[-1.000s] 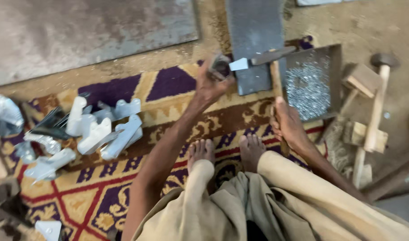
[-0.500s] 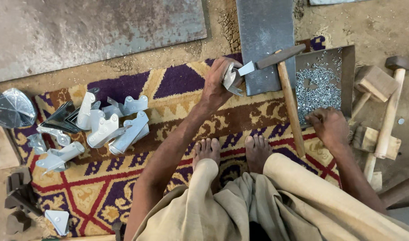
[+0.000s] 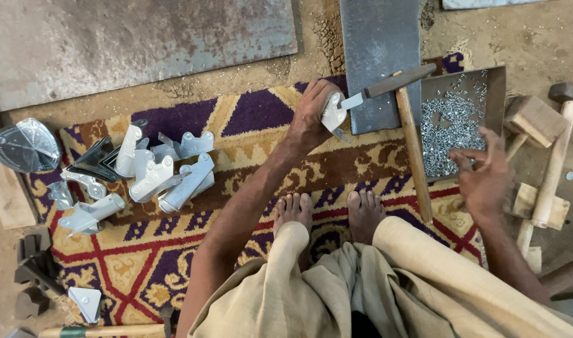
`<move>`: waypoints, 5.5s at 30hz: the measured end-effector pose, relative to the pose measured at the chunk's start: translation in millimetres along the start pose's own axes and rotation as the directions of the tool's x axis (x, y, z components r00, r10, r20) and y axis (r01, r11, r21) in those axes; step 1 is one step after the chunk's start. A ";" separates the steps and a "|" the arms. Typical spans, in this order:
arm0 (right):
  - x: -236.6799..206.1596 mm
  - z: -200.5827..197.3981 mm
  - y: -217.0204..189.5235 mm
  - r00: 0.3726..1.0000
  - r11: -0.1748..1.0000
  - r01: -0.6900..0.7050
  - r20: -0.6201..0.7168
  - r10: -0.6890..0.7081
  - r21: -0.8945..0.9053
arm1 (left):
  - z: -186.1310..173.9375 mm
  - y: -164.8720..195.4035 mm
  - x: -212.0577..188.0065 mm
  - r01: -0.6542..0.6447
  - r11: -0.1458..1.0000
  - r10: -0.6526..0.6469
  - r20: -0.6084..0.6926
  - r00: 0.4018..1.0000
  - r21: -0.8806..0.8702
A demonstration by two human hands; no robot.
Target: The person sits on a rug on the floor and hammers small white aluminum castings one at a time on a flat steel plate, repositioning and turning each part to flatten or straighten it, then sets it on a growing pile of finished parts beside them.
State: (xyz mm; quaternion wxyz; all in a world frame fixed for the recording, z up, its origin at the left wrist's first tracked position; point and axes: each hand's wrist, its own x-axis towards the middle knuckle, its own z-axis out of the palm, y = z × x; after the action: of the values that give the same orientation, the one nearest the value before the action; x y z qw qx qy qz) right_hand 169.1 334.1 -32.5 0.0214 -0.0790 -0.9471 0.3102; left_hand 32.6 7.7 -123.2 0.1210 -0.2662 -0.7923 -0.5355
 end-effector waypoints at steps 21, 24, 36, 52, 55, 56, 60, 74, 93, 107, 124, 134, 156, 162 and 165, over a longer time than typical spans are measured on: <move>68.9 73.0 -93.3 0.765 0.766 0.641 0.038 -0.643 0.050 | -10.0 23.2 1.8 0.164 0.939 -0.152 0.061 0.986 -0.303; 75.7 68.6 -95.3 0.703 0.705 0.709 0.076 -0.707 0.013 | -6.8 22.5 4.1 0.110 0.952 -0.098 0.058 0.994 -0.285; 94.4 68.5 -82.4 0.689 0.692 0.720 0.180 -0.702 -0.057 | -5.5 14.1 5.0 0.203 0.943 -0.171 0.136 0.976 -0.265; 60.6 43.6 -117.6 0.740 0.716 0.660 0.035 -0.672 -0.226 | 8.8 -7.5 -10.7 0.303 0.919 -0.251 0.217 0.943 -0.254; 31.1 28.3 -111.8 0.807 0.831 0.496 -0.221 -0.548 -0.252 | 11.2 -10.0 -10.6 0.336 0.928 -0.299 0.213 0.930 -0.161; 25.2 29.0 -106.9 0.979 0.984 0.174 -0.102 -0.176 -0.030 | 11.8 -10.6 -10.6 0.315 0.934 -0.281 0.197 0.939 -0.170; 1.4 25.5 -81.7 0.885 0.816 -0.443 0.324 0.333 0.371 | 13.0 -12.0 -11.8 0.295 0.942 -0.266 0.179 0.947 -0.162; -32.2 2.2 -97.9 0.916 0.922 -0.207 0.397 0.064 0.327 | 10.7 -7.6 -10.4 0.270 0.942 -0.242 0.156 0.958 -0.200; -29.2 7.3 -91.6 0.914 0.980 -0.181 0.382 0.138 0.081 | 15.2 -13.7 -14.1 0.278 0.923 -0.244 0.155 0.957 -0.267; -20.9 0.1 -102.1 0.982 0.989 0.114 0.163 -0.097 -0.097 | 12.9 -8.7 -12.2 0.185 0.968 -0.168 0.113 0.979 -0.168; -10.3 0.3 -60.0 0.938 0.964 0.044 0.320 -0.130 0.262 | 16.5 -17.9 -9.3 0.109 0.994 -0.107 0.076 0.991 -0.021; -24.1 -0.3 -67.8 0.902 0.798 -0.371 0.390 0.186 0.476 | -19.0 4.4 22.4 0.307 0.950 -0.307 0.008 0.952 -0.046; -24.8 -6.7 -96.5 0.963 0.867 -0.157 0.267 0.028 0.474 | -7.0 12.3 61.5 0.646 0.573 -0.694 0.121 0.710 -0.504; -21.2 -37.4 -113.2 0.970 0.982 0.130 0.188 -0.155 0.137 | 14.0 -11.6 51.2 0.737 0.403 -0.779 0.219 0.587 -0.543; -15.2 -38.8 -115.0 0.942 0.999 -0.047 0.332 0.042 0.008 | 17.2 -19.2 46.8 0.696 0.440 -0.728 0.229 0.647 -0.567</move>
State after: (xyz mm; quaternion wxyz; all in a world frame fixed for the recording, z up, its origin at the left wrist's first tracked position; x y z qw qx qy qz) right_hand 172.0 262.8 67.0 -0.1448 -0.0467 -0.9327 0.3269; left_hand -15.2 31.7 -122.8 -0.1886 0.0807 -0.6084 -0.7667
